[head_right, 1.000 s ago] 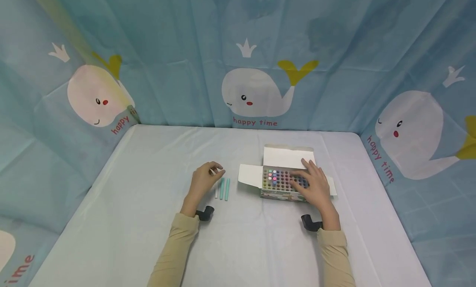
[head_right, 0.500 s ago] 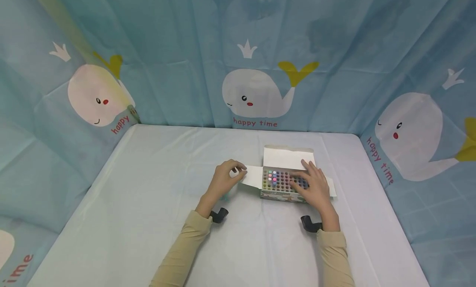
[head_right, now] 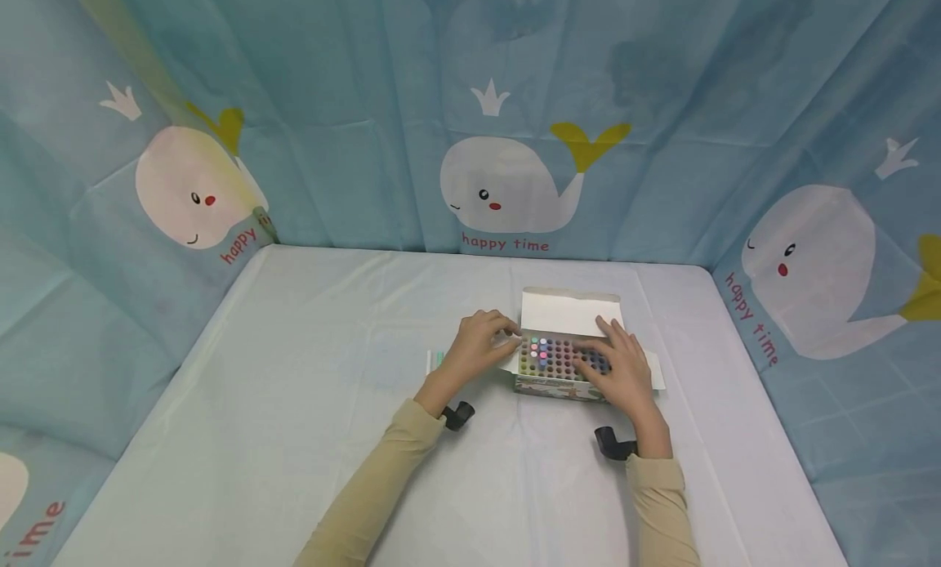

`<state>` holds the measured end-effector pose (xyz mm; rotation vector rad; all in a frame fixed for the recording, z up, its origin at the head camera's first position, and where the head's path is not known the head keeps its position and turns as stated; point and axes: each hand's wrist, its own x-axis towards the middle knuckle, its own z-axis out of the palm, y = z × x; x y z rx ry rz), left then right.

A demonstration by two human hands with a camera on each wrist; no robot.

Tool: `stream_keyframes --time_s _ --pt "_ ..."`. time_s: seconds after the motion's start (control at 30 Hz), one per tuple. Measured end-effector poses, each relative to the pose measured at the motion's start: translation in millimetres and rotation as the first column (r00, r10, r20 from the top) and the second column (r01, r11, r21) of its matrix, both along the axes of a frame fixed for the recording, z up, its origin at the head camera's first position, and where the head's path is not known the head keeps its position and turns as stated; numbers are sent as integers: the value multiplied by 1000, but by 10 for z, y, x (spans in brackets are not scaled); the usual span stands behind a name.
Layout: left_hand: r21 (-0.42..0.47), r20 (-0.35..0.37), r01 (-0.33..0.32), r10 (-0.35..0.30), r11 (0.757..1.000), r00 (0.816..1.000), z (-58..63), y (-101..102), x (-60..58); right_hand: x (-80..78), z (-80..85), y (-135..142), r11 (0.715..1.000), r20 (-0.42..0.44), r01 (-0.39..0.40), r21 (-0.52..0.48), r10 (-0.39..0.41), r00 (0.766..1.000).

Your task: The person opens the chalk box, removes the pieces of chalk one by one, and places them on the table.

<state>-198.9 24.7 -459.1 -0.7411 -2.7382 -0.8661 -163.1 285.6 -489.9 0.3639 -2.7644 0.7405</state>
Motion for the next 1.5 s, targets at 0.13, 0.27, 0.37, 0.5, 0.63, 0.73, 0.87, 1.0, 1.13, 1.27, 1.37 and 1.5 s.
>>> stream_keyframes --time_s 0.13,0.27,0.37,0.5,0.63,0.73,0.87,1.0,1.13,1.27,1.37,1.5 --pt "-64 6 24 -23 998 1000 -1 100 -38 4 6 -1 1000 1 4 2 -4 1000" --pt "-92 -1 49 -49 995 999 12 190 -68 10 18 -3 1000 -3 -2 -10 2 1000" --pt "-116 1 64 -65 991 998 35 251 -97 11 17 2 1000 -8 -12 -20 12 1000" --pt "-166 21 76 -74 983 997 43 309 -140 11 14 2 999 -11 -22 -27 22 1000" --pt "-198 53 68 -58 978 997 46 345 -160 12 26 -9 999 -7 -22 -27 22 1000" --pt "-211 81 60 -44 976 996 54 366 -159 11 28 -7 1000 -2 -18 -26 18 1000" --pt "-221 101 58 -36 974 994 72 379 -159 8 24 1 1000 -4 -17 -21 17 1000" --pt "-245 86 57 -37 968 996 68 384 -164 10 12 8 1000 -1 -19 -17 19 1000" --pt "-270 64 49 -33 962 997 40 382 -160 11 3 7 1000 1 -20 -16 20 1000" --pt "-248 29 41 -35 968 999 39 383 -151 8 -5 10 1000 -4 -19 -12 19 1000" --pt "-195 4 41 -41 980 999 70 379 -142 5 -9 14 1000 -5 -17 -7 17 1000" --pt "-83 7 43 -43 996 999 122 363 -123 3 -12 16 1000 -2 -16 -9 16 1000"
